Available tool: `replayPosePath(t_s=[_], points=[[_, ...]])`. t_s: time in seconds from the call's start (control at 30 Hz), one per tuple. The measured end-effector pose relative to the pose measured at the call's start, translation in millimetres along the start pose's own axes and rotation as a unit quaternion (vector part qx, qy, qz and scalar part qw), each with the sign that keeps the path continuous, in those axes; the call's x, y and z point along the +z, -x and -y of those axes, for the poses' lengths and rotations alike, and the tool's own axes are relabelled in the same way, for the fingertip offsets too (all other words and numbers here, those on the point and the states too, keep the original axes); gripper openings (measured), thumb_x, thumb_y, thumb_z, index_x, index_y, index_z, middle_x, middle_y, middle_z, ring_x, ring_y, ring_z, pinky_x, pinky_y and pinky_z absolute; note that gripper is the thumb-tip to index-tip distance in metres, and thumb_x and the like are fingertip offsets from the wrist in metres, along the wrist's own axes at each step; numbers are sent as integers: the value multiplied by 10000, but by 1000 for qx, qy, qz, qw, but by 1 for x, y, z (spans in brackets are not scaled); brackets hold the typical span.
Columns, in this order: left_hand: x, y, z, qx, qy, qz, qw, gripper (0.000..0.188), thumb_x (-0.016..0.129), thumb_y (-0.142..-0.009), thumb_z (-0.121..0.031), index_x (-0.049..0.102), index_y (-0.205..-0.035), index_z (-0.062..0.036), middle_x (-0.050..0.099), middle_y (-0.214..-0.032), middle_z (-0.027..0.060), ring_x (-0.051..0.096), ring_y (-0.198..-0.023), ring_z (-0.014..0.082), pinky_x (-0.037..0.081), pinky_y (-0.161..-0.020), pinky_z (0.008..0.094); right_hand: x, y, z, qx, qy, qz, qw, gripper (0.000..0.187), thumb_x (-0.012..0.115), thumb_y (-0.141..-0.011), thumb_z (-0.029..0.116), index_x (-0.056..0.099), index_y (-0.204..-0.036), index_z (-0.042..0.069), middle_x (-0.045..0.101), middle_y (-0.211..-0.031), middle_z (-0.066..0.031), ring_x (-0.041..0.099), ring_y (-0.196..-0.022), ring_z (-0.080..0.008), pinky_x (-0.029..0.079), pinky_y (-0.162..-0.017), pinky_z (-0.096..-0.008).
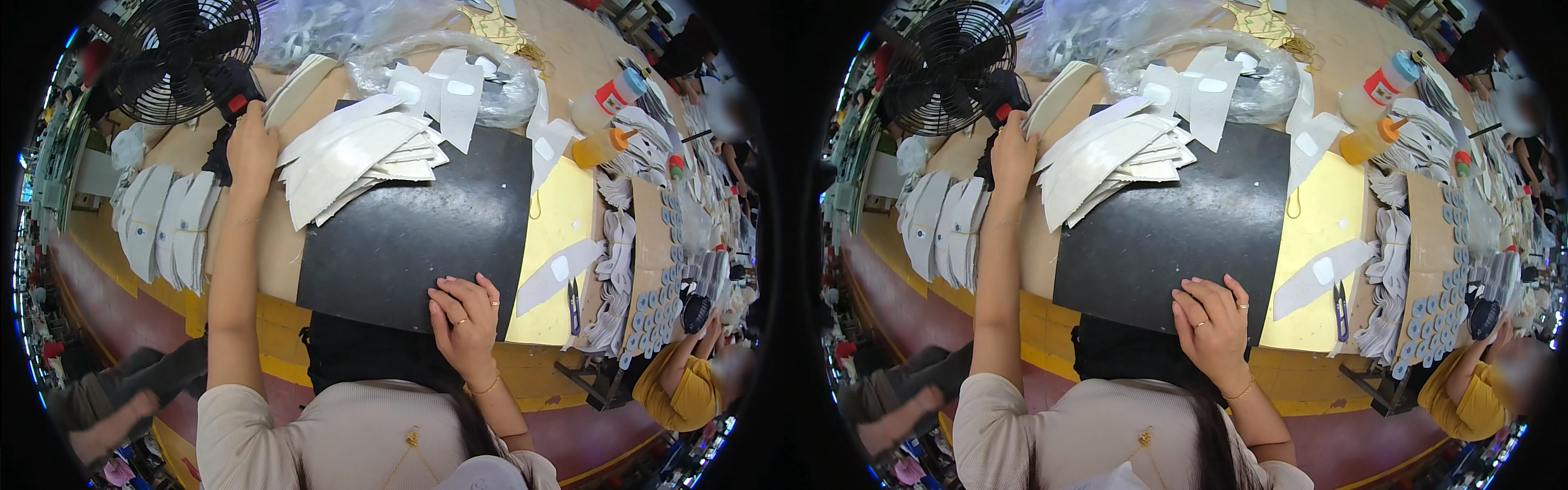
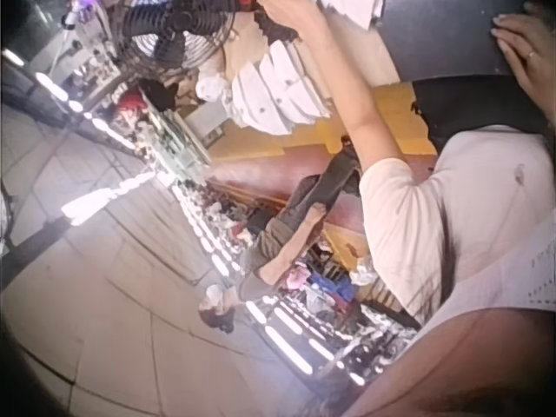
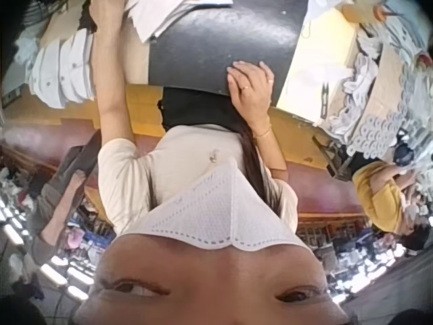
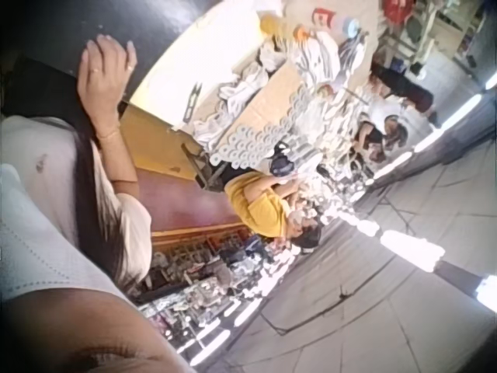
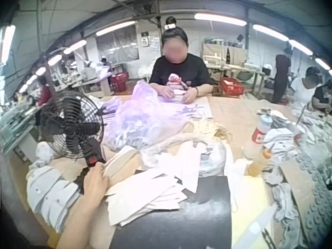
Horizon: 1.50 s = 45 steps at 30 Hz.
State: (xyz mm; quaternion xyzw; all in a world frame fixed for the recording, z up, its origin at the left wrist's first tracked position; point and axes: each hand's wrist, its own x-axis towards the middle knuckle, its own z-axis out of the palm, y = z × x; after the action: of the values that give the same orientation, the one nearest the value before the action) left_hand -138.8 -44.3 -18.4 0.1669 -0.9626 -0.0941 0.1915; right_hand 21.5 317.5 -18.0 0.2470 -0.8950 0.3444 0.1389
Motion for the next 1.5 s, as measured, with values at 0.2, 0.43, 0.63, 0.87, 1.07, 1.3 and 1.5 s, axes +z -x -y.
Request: replayPosePath(t_s=[0.2, 0.43, 0.63, 0.87, 1.07, 1.3, 1.5], points=[[17, -6, 16, 22, 57, -16, 998, 596, 669, -799, -40, 522, -1373, -97, 693, -986, 198, 663, -843, 322, 508, -785, 436, 2, 1, 1, 1, -9, -5, 1000, 179, 731, -820, 83, 698, -994, 105, 663, -1070, -29, 644, -1026, -197, 362, -1056, -430], [-14, -28, 1, -99, 423, 255, 864, 982, 591, -688, 81, 238, -1574, -154, 656, -1021, 150, 553, -588, 130, 450, -462, 253, -12, -11, 0, 20, -85, 31, 996, 142, 721, -830, 76, 707, -971, 96, 683, -1017, -44, 648, -970, -213, 419, -980, -421], [-12, -36, 16, -133, 490, 285, 813, 795, 586, -783, 39, 321, -1524, -74, 664, -937, 135, 567, -545, 128, 471, -465, 252, -25, -83, 31, -71, -140, 50, 986, 137, 699, -854, 70, 696, -991, 65, 701, -1005, -77, 652, -920, -250, 489, -830, -376], [-3, -58, 29, -165, 567, 303, 748, 485, 468, -929, -54, 451, -1410, 8, 671, -896, 113, 614, -570, 142, 497, -473, 256, 85, -247, 43, -159, -92, 84, 979, 282, 652, -898, 282, 679, -1029, 34, 682, -949, -146, 659, -871, -357, 513, -763, -430], [7, -64, 26, -240, 653, 303, 652, 409, 454, -1016, -145, 442, -1393, 13, 684, -1003, 108, 672, -633, 166, 565, -495, 256, 186, -294, 41, 38, -94, 149, 984, 417, 806, -672, 430, 759, -966, 139, 713, -1021, -151, 688, -954, -353, 552, -834, -418], [14, -76, 38, -201, 526, 316, 763, 377, 440, -1012, -160, 461, -1347, 12, 679, -1048, 122, 691, -582, 189, 550, -429, 243, 212, -298, 33, -31, -119, 125, 985, 380, 761, -709, 309, 741, -956, 20, 716, -943, -196, 687, -947, -370, 561, -825, -428], [10, -89, 50, -230, 486, 285, 793, 371, 496, -1001, -183, 466, -1324, -2, 688, -1027, 108, 661, -528, 171, 506, -386, 218, 171, -317, 38, 104, -207, -15, 973, 246, 632, -786, 198, 716, -893, -7, 694, -870, -251, 693, -846, -392, 554, -795, -459]])
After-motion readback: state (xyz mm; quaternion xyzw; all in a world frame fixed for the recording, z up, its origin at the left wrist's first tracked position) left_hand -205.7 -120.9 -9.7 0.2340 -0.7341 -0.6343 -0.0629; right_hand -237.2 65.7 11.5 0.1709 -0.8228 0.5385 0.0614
